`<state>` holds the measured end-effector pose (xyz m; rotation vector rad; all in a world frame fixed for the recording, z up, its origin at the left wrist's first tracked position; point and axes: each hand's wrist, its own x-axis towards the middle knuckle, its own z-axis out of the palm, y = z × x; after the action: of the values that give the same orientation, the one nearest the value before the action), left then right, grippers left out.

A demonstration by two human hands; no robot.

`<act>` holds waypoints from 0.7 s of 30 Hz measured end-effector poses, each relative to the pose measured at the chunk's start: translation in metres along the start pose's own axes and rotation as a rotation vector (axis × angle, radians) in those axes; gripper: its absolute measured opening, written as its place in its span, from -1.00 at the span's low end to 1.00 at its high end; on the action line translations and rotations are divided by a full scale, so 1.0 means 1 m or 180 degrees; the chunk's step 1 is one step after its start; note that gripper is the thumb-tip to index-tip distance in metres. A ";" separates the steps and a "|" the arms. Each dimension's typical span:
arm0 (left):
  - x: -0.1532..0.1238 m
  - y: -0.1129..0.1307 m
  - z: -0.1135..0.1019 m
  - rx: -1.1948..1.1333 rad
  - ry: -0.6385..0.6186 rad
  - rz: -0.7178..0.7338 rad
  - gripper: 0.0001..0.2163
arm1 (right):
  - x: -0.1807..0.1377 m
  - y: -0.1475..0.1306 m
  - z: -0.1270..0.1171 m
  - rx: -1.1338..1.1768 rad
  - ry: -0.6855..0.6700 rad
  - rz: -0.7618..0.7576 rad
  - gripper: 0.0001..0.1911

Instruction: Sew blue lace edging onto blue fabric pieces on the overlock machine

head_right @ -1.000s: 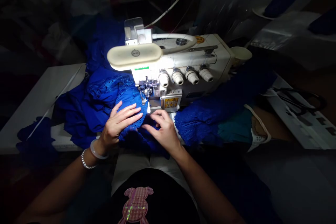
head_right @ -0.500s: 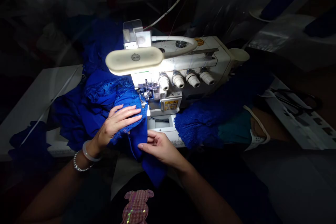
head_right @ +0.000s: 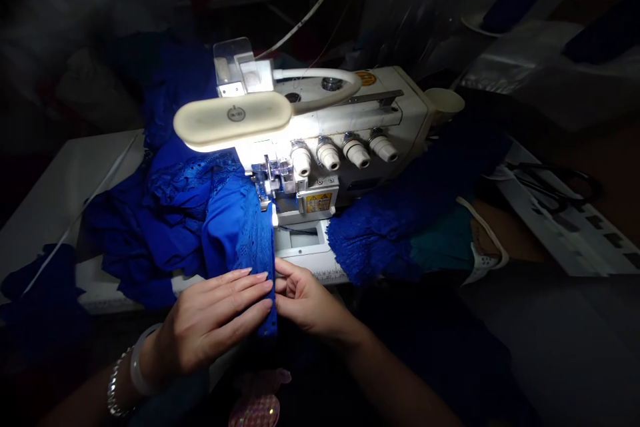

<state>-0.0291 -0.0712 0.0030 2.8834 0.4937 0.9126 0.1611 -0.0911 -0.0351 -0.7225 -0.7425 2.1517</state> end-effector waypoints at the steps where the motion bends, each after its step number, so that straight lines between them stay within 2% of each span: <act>1: 0.001 -0.001 0.000 0.0033 0.0004 0.0003 -0.75 | 0.001 -0.003 0.001 0.0018 0.0064 0.0017 -0.44; 7: 0.006 -0.007 0.004 0.0192 0.0069 -0.0112 -0.73 | 0.011 -0.021 0.007 -0.0001 0.0318 -0.0043 -0.48; 13: 0.003 -0.020 0.015 0.0250 0.0166 -0.0362 -0.73 | 0.016 -0.022 0.000 -0.0325 0.0592 -0.0276 -0.51; 18: 0.002 -0.046 0.007 -0.0410 0.0268 -0.0877 -0.70 | 0.013 -0.019 -0.013 -0.0912 0.0836 -0.0531 -0.65; 21: 0.004 -0.045 -0.003 -0.0776 0.0534 -0.1117 -0.73 | 0.006 -0.018 -0.016 -0.0948 0.0831 -0.0310 -0.66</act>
<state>-0.0396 -0.0274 0.0000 2.4123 0.8084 1.0700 0.1770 -0.0714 -0.0350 -1.0756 -0.9449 1.8330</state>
